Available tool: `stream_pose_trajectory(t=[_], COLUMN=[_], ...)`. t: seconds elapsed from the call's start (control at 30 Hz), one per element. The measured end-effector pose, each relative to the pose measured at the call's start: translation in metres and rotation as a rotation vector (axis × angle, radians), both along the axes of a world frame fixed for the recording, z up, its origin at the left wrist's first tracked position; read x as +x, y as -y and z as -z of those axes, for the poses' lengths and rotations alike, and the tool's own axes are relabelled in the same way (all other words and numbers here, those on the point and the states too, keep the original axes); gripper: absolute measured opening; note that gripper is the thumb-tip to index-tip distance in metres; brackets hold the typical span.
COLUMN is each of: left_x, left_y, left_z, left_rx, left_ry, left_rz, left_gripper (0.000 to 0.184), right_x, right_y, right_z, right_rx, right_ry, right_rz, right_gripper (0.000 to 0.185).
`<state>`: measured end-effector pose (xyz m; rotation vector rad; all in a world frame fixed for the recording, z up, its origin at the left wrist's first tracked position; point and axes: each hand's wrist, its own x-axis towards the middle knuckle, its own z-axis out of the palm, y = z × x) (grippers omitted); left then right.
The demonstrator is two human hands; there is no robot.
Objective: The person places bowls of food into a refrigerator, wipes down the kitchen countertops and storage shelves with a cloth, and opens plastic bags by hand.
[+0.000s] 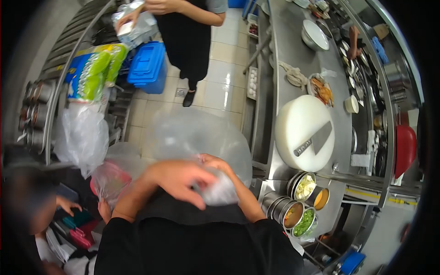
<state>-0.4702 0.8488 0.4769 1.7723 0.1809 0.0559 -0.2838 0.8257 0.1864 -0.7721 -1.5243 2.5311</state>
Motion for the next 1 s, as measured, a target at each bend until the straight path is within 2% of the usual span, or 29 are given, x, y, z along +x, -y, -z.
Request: stream_pose_trajectory(t=[0.03, 0.07, 0.1, 0.13, 0.17, 0.2, 0.33, 0.4, 0.47, 0.57, 0.63, 0.7, 0.73, 0.8, 0.87, 0.93, 0.97, 1.0], left_x=[-0.018, -0.036, -0.054, -0.068, -0.084, -0.086, -0.006, 0.013, 0.03, 0.07, 0.106, 0.143, 0.155, 0.176, 0.181, 0.182, 0.182, 0.175], left_y=[-0.02, -0.048, -0.083, -0.118, -0.144, -0.164, -0.143, -0.148, -0.165, -0.222, -0.275, -0.334, -0.366, -0.408, -0.443, -0.443, -0.444, -0.447], left_z=[0.026, 0.054, 0.086, 0.132, 0.206, 0.257, 0.19, 0.197, 0.236, 0.304, 0.322, 0.303, 0.284, 0.213, 0.163, 0.091, 0.072, 0.071], left_rx=[-0.175, -0.552, -0.495, -0.639, -0.59, -0.517, -1.002, -1.128, -1.058, -0.764, -0.588, -0.523, -0.583, -0.488, -0.47, -0.451, -0.433, -0.393], left_ry=[0.161, 0.087, 0.11, -0.115, -0.367, -0.617, -0.08, -0.073, -0.248, -0.548, -0.627, -0.458, -0.252, 0.083, 0.331, 0.653, 0.809, 0.766], left_rz=[-0.291, -0.634, -0.874, -1.252, -1.358, -1.458, -1.193, -1.074, -1.092, -1.206, -1.264, -1.246, -1.178, -1.17, -1.148, -1.184, -1.203, -1.245], left_gripper=[0.046, 0.048, 0.067, 0.073, 0.073, 0.073, 0.068, 0.063, 0.059, 0.055, 0.053, 0.052, 0.043, 0.035, 0.038, 0.044, 0.047, 0.051], right_x=[0.008, 0.018, 0.031, 0.044, 0.055, 0.063, 0.074, 0.076, 0.084, 0.102, 0.113, 0.12, 0.122, 0.122, 0.123, 0.121, 0.121, 0.121], right_y=[-0.001, -0.011, -0.019, -0.028, -0.034, -0.039, -0.079, -0.114, -0.145, -0.165, -0.168, -0.173, -0.181, -0.202, -0.228, -0.26, -0.278, -0.299], right_z=[0.01, 0.013, 0.01, 0.003, -0.004, -0.014, -0.037, -0.042, -0.049, -0.069, -0.087, -0.1, -0.101, -0.097, -0.085, -0.068, -0.058, -0.045], right_rx=[0.008, 0.036, 0.064, 0.094, 0.118, 0.148, 0.274, 0.349, 0.422, 0.542, 0.65, 0.775, 0.837, 0.946, 1.028, 1.073, 1.056, 1.014], right_ry=[-0.003, 0.043, 0.09, 0.142, 0.188, 0.23, 0.384, 0.47, 0.561, 0.715, 0.842, 0.969, 1.033, 1.165, 1.291, 1.407, 1.406, 1.392], right_rz=[0.059, 0.108, 0.156, 0.196, 0.238, 0.274, 0.417, 0.47, 0.509, 0.55, 0.554, 0.548, 0.542, 0.538, 0.54, 0.553, 0.589, 0.633], right_gripper=[0.055, 0.055, 0.056, 0.056, 0.056, 0.057, 0.058, 0.058, 0.059, 0.06, 0.061, 0.061, 0.062, 0.063, 0.063, 0.064, 0.064, 0.065])
